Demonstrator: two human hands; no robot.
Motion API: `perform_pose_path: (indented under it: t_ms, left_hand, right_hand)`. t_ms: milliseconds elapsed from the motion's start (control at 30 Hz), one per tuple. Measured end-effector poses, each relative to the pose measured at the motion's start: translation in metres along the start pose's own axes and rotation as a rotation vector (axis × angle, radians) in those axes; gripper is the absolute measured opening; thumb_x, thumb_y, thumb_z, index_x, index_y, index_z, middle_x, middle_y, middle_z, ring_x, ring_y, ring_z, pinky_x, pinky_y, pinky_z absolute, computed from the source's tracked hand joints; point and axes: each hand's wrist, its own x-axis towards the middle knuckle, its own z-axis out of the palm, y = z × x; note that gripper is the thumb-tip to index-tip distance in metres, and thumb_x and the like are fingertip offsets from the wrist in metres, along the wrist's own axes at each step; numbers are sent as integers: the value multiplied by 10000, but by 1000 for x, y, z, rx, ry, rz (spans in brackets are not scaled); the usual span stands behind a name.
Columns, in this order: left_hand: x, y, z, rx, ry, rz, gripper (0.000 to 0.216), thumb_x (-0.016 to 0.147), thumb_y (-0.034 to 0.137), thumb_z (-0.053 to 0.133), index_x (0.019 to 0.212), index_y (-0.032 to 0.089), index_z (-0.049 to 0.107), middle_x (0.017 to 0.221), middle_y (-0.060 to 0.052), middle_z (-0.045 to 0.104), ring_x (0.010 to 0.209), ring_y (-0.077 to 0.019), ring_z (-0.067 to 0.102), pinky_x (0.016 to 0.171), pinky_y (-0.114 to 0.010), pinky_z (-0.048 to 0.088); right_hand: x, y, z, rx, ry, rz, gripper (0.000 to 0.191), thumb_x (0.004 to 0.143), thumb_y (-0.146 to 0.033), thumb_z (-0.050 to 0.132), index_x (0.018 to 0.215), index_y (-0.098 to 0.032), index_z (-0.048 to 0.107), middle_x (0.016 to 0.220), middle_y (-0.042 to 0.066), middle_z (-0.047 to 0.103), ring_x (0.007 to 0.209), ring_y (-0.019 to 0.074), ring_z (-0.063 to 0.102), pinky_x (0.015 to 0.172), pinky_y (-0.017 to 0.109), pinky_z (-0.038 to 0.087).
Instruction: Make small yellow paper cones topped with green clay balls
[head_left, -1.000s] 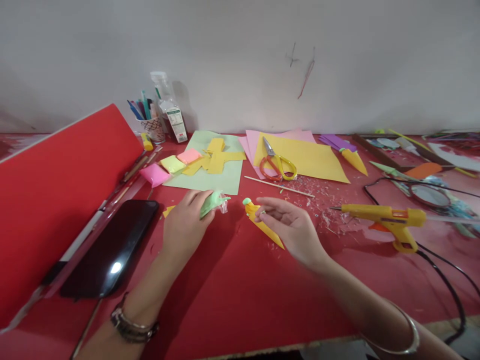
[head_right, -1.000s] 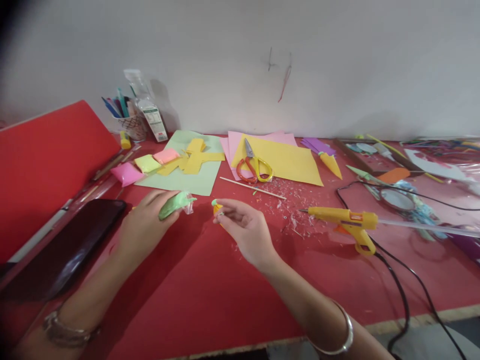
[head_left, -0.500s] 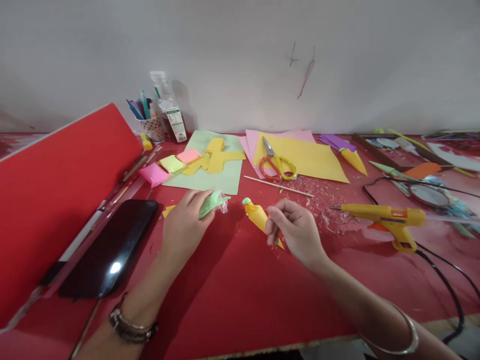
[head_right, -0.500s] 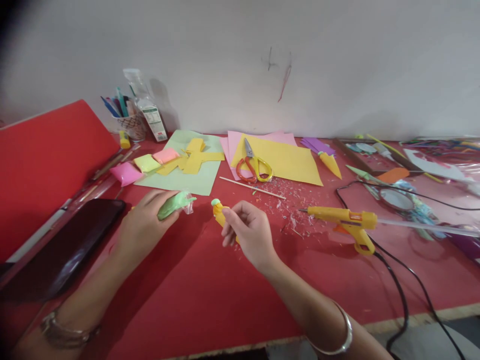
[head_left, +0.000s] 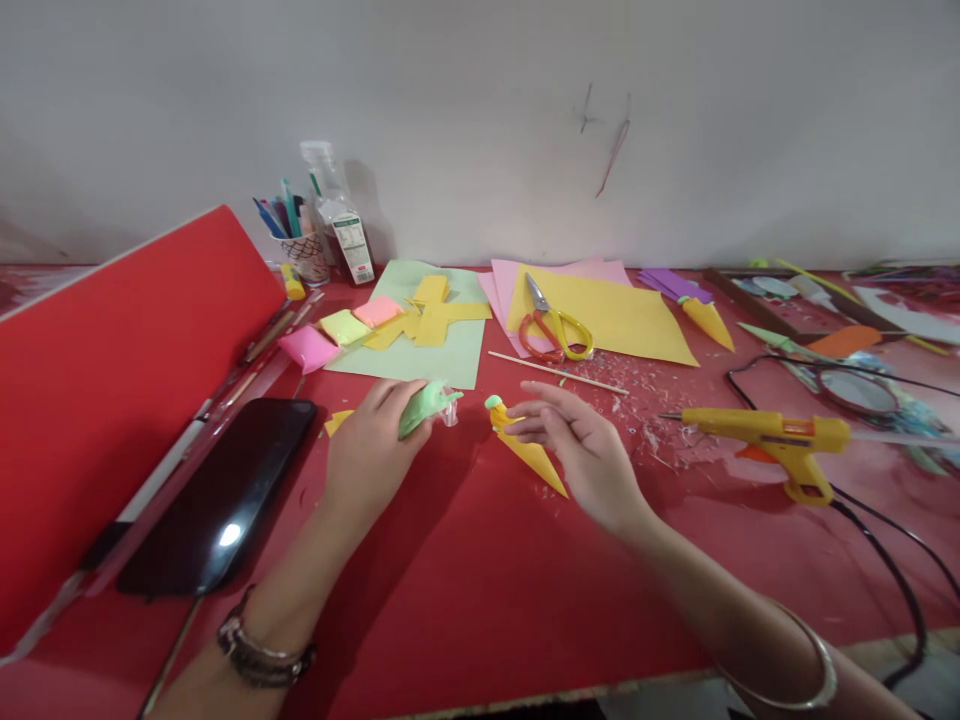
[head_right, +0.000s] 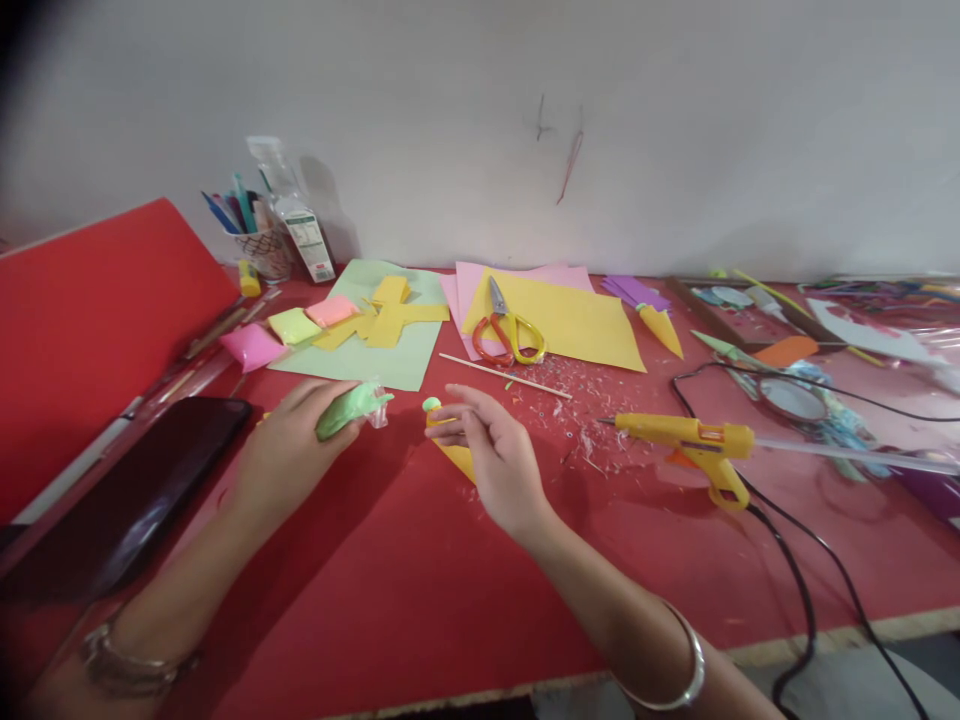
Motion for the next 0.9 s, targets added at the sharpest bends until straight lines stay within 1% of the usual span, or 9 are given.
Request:
perform_pose_path:
  t_ms: [100, 267, 400, 467, 567, 633, 733, 833, 900]
  left_hand:
    - [0, -1, 1, 0, 12, 7, 289, 763, 240, 488, 1044, 206, 543, 1031, -34, 597, 828, -185, 585, 588, -247, 437]
    - [-1, -2, 3, 5, 58, 44, 278, 754, 228, 502, 1027, 203, 548, 996, -38, 608, 826, -183, 585, 586, -239, 435]
    - [0, -2, 3, 8, 59, 39, 277, 748, 224, 507, 1021, 209, 549, 988, -34, 611, 815, -179, 587, 573, -234, 432]
    - [0, -1, 2, 8, 36, 25, 278, 749, 223, 506, 1023, 214, 549, 1001, -30, 609, 822, -182, 587, 576, -239, 433]
    - [1, 0, 1, -6, 6, 12, 283, 758, 237, 503, 1037, 210, 544, 1020, -31, 604, 838, -191, 584, 584, -248, 435]
    - [0, 0, 0, -14, 2, 12, 287, 764, 256, 503, 1044, 205, 540, 1021, -36, 604, 844, -195, 582, 589, -252, 436]
    - [0, 0, 0, -18, 9, 23, 286, 768, 276, 505, 1042, 203, 539, 1016, -40, 605, 848, -197, 582, 595, -252, 436]
    - [0, 0, 0, -23, 13, 31, 284, 770, 284, 504, 1040, 202, 540, 1016, -40, 605, 846, -193, 582, 594, -249, 434]
    - [0, 0, 0, -23, 15, 28, 281, 767, 275, 504, 1036, 202, 542, 1014, -39, 606, 840, -191, 583, 587, -248, 432]
  right_hand:
    - [-1, -2, -1, -40, 9, -8, 66, 805, -259, 449, 808, -195, 466, 654, -37, 634, 506, 69, 603, 524, 207, 494]
    - [-4, -8, -1, -84, -58, 70, 195, 776, -304, 491, 627, -184, 455, 482, -39, 594, 385, 78, 557, 400, 185, 442]
    - [-1, -9, -2, -87, 16, 93, 238, 757, -318, 500, 567, -180, 462, 411, -61, 536, 302, 50, 466, 327, 163, 383]
    - [1, -8, -2, -58, 50, 80, 175, 734, -276, 530, 594, -174, 507, 443, -64, 545, 339, 43, 477, 361, 159, 405]
    - [3, -5, -2, -5, 38, 67, 63, 705, -216, 561, 710, -172, 606, 550, -43, 608, 474, 59, 563, 490, 182, 485]
    - [2, -3, -3, 20, 7, 71, 113, 705, -209, 565, 785, -181, 639, 647, -19, 653, 598, 86, 618, 607, 226, 523]
    - [2, 0, -3, 59, -24, 81, 163, 720, -230, 558, 853, -196, 645, 791, 12, 679, 756, 126, 643, 737, 298, 523]
    - [3, 2, -4, 83, -21, 67, 178, 738, -257, 537, 881, -199, 628, 826, 19, 675, 780, 134, 645, 751, 312, 519]
    - [3, 1, -4, 67, -19, 63, 160, 749, -272, 520, 858, -192, 605, 748, 5, 667, 693, 117, 646, 679, 284, 530]
